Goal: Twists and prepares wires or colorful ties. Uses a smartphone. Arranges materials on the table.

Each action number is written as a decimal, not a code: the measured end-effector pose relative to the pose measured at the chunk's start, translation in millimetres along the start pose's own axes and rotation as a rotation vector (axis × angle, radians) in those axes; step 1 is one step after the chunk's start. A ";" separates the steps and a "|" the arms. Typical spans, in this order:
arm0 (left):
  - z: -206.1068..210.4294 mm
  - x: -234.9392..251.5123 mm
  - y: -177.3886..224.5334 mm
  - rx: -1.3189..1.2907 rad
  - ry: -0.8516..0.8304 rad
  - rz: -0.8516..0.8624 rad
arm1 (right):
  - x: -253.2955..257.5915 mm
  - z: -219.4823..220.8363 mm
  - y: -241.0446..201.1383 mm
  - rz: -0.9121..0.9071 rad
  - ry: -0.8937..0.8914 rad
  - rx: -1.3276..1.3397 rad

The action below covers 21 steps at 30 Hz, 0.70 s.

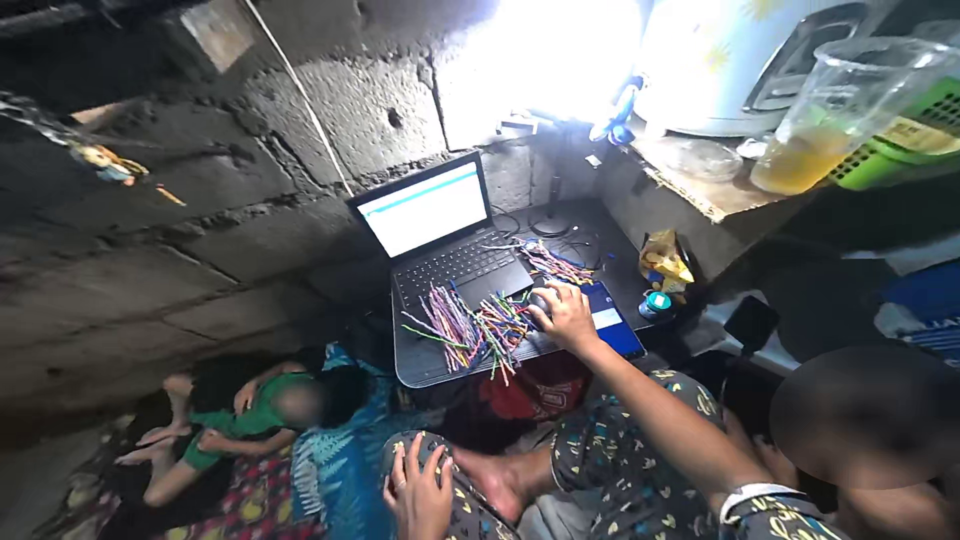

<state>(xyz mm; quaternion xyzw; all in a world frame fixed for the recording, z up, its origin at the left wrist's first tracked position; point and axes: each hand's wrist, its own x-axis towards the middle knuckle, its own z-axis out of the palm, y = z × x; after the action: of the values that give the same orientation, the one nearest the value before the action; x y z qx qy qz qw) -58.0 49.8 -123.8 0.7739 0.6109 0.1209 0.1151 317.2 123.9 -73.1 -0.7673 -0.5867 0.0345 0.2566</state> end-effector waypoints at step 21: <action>3.6 -4.1 -7.4 -0.013 0.056 0.008 | -50.8 -34.2 23.4 0.003 0.175 0.049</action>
<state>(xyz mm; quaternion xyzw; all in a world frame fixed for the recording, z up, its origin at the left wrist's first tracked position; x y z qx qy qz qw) -64.5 47.4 -129.8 0.7718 0.6102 0.1470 0.1022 334.2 61.0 -66.3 -0.7618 -0.5599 -0.0178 0.3255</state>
